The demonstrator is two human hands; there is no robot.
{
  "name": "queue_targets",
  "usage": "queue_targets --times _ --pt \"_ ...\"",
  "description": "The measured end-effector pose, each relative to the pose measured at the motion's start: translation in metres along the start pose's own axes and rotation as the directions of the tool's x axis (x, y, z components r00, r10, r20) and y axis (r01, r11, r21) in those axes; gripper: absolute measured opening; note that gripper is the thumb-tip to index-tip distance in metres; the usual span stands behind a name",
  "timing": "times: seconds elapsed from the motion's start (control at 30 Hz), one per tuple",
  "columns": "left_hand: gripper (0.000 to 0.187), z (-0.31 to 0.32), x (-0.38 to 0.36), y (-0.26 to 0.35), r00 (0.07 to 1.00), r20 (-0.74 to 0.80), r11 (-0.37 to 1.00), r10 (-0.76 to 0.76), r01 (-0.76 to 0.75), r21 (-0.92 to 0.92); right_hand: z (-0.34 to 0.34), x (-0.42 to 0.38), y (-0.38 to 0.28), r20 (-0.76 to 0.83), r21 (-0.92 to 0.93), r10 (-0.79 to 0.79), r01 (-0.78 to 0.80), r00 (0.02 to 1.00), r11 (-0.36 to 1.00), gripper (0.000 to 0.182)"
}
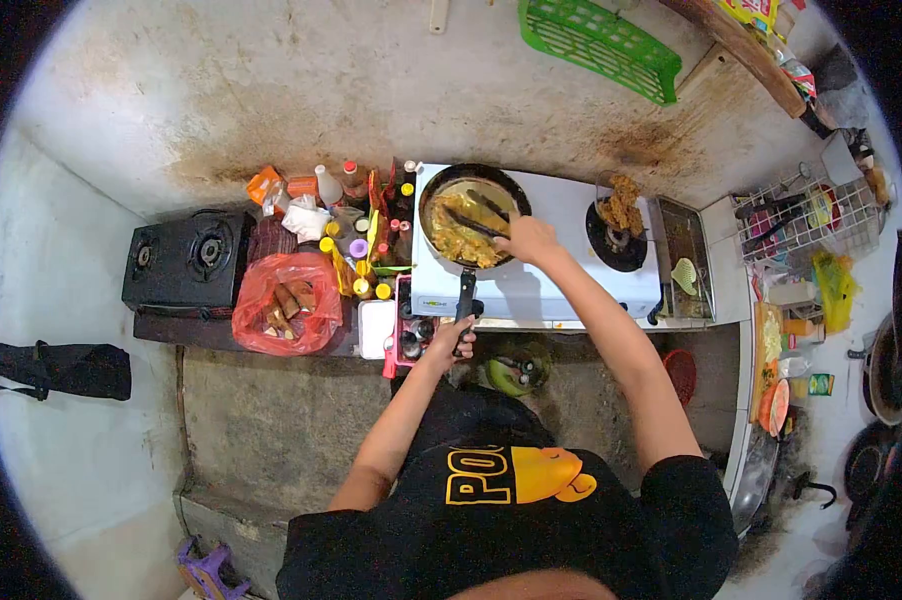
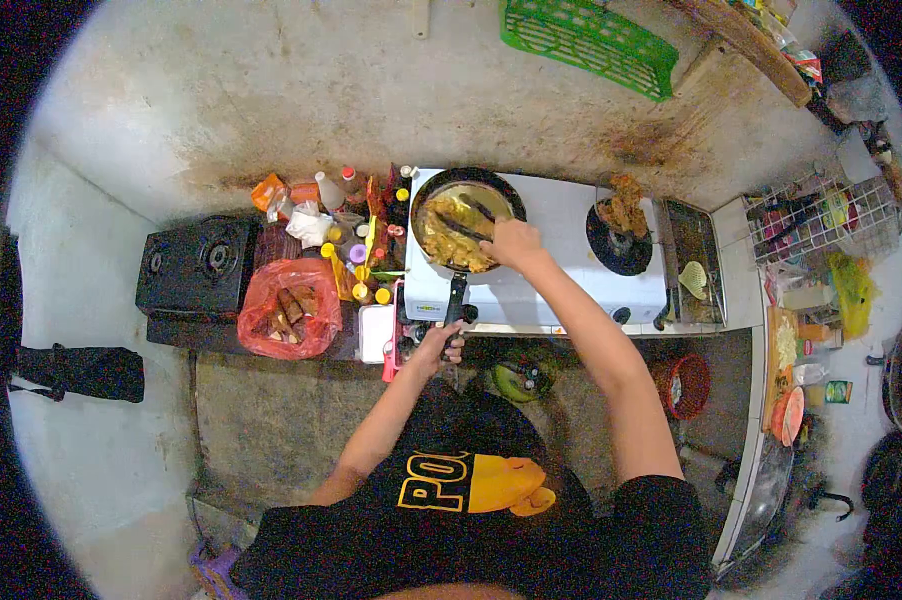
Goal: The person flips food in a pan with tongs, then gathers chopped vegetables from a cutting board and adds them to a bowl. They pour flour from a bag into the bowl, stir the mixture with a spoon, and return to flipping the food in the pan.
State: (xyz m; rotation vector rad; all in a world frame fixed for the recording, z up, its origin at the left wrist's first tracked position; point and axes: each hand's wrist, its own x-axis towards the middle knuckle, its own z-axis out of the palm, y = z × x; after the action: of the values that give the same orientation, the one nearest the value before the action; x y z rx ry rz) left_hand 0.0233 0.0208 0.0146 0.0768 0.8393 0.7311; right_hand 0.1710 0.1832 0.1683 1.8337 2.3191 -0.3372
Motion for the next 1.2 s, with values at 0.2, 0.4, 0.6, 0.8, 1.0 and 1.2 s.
queue_targets --times 0.2,0.4,0.6,0.8,1.0,1.2 --pt "0.020 -0.001 0.001 0.000 1.000 -0.013 1.000 -0.003 0.003 0.002 -0.023 -0.032 0.044 0.000 -0.103 0.012 -0.012 1.000 0.995 0.041" --pt "0.019 0.001 -0.001 0.000 0.999 -0.009 0.999 -0.036 0.036 -0.009 0.008 -0.045 0.047 -0.047 -0.270 -0.015 0.002 0.999 0.963 0.022" --pt "0.023 0.003 -0.001 0.001 0.999 -0.039 1.000 -0.022 0.023 0.015 0.029 -0.016 0.044 -0.155 -0.180 0.016 -0.044 0.988 0.983 0.021" --pt "0.024 -0.002 0.005 -0.001 0.999 -0.020 0.999 -0.033 0.033 0.006 0.022 0.011 0.032 -0.131 -0.107 0.049 -0.064 0.990 0.992 0.025" --pt "0.023 0.001 -0.003 0.003 1.000 0.001 0.999 -0.021 0.021 0.045 -0.022 -0.023 0.028 0.097 -0.118 -0.036 0.048 0.995 0.992 0.033" --pt "0.023 0.000 0.000 0.000 1.000 -0.017 1.000 -0.001 0.001 0.006 0.000 -0.045 0.022 0.096 -0.229 -0.006 0.028 0.995 0.973 0.027"
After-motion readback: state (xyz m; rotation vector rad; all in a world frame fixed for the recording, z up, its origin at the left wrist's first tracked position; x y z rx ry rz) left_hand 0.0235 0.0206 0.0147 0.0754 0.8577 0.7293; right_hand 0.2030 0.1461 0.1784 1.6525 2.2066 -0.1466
